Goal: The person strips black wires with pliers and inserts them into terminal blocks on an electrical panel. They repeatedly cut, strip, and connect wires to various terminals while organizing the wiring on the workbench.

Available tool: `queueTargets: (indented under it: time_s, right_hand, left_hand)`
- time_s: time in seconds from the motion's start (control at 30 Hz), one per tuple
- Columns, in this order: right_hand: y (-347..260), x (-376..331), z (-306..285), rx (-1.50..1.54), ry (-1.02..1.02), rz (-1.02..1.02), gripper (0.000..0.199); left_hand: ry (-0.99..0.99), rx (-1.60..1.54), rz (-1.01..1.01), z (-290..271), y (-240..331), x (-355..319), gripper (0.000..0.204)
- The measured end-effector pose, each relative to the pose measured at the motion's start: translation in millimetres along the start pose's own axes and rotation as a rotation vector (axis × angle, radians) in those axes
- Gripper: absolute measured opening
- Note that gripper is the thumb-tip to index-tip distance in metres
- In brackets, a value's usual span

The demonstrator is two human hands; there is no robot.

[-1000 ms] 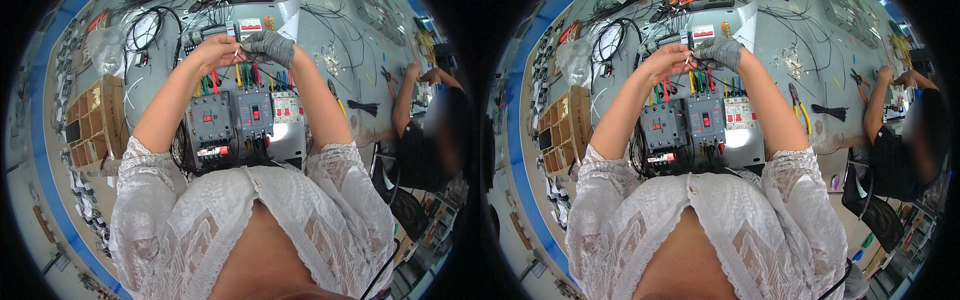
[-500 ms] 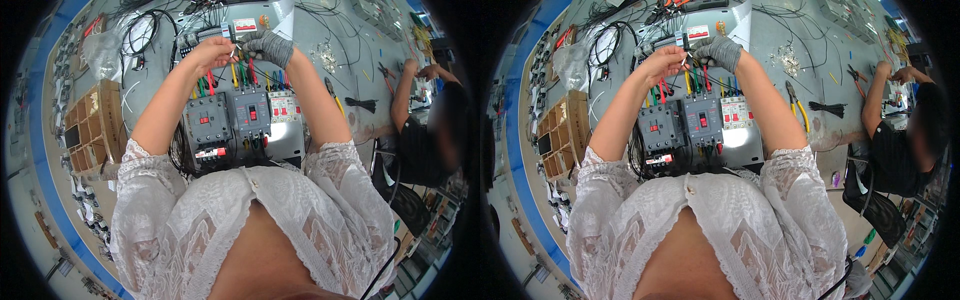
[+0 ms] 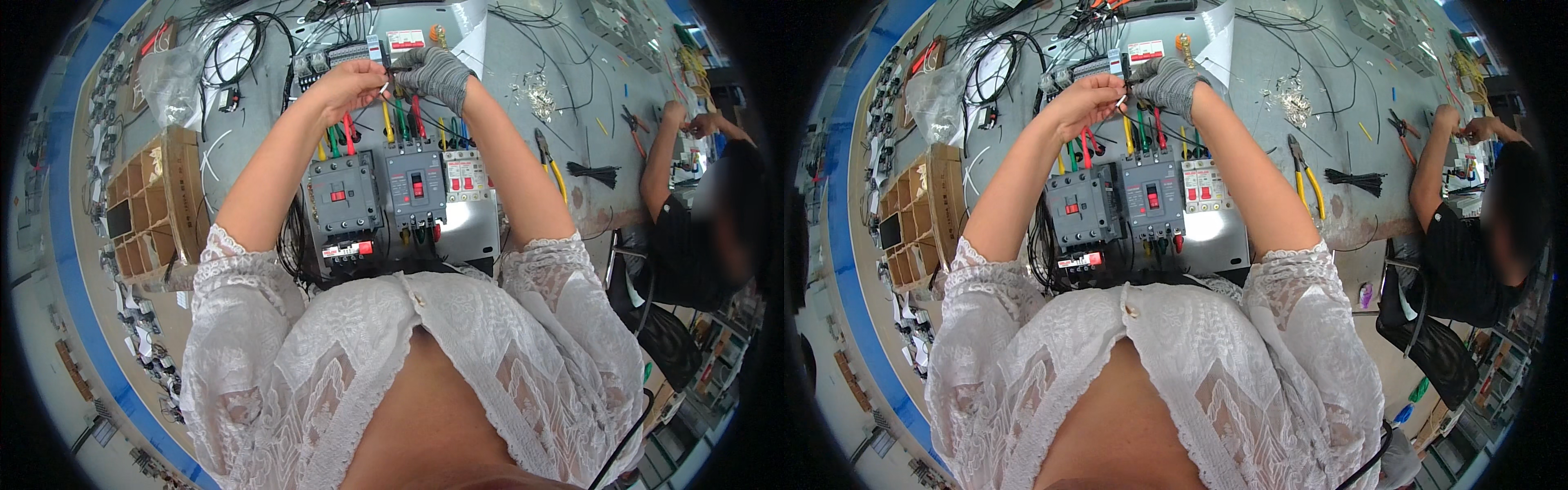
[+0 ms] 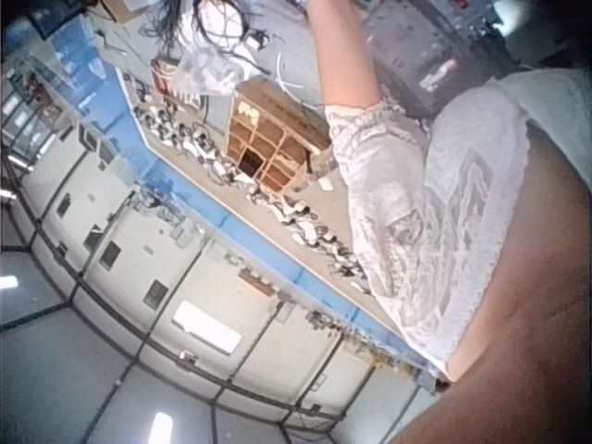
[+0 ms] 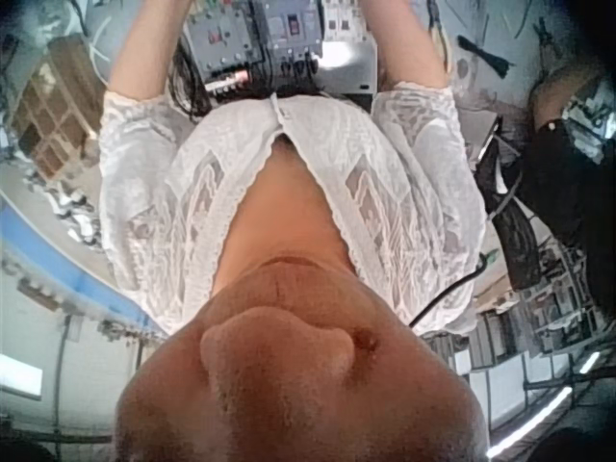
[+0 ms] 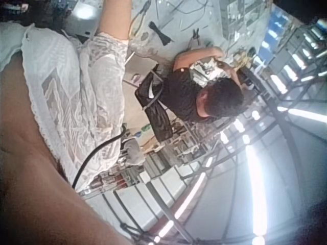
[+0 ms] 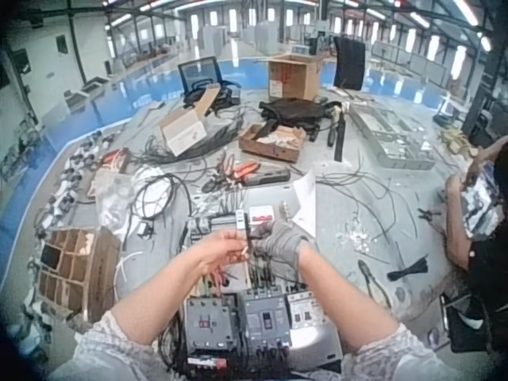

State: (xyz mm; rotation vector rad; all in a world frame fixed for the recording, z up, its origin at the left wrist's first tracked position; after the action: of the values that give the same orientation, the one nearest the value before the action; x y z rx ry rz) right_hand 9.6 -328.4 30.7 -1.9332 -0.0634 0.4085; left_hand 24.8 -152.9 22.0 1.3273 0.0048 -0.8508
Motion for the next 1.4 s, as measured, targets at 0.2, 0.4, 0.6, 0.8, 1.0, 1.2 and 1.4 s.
queueTargets:
  time_s: [0.2, 0.4, 0.6, 0.8, 1.0, 1.2, 1.4]
  right_hand:
    - [-3.6, 0.0, -2.6, 0.035, -0.110, 0.119, 0.026]
    - [5.5, 9.0, -0.8, -0.111, -0.153, 0.046, 0.032]
    - [16.9, 4.9, 4.2, 0.290, -0.146, 0.062, 0.026]
    - [10.0, 6.1, 1.7, 0.005, -0.138, 0.015, 0.024]
    - [2.0, 11.3, 4.5, -0.647, -0.042, -0.164, 0.029]
    - [-21.4, 1.6, -1.0, -0.865, -0.121, -0.102, 0.026]
    - [-7.0, 3.9, -4.9, -1.039, 0.095, -0.128, 0.023]
  left_hand:
    - [0.054, 0.139, -0.003, -1.1, -1.4, 5.7, 0.009]
    - [0.070, 0.241, 0.042, 1.9, -1.1, 9.1, 0.010]
    - [0.086, 0.333, 0.065, 2.8, -0.5, 11.3, 0.010]
    - [0.083, 0.175, 0.002, 8.8, 0.8, 3.4, 0.014]
    - [0.172, 0.205, -0.055, 12.5, 3.4, 4.4, 0.018]
    - [0.133, 0.219, -0.078, 11.5, 0.3, 7.4, 0.016]
    - [0.185, 0.245, -0.002, 17.4, -3.0, 3.1, 0.013]
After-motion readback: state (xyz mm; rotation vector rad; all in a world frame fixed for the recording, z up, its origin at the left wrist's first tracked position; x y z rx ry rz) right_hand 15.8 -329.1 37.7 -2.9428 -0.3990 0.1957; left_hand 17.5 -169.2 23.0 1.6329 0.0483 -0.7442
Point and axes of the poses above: each hand's wrist, its own x-axis towards the middle knuckle, its own z-axis out of the palm, y = z × x, the point moved 2 cm from there along x, towards the middle knuckle, and after that the axes turned 7 degrees about -x, right-handed, at the moved point
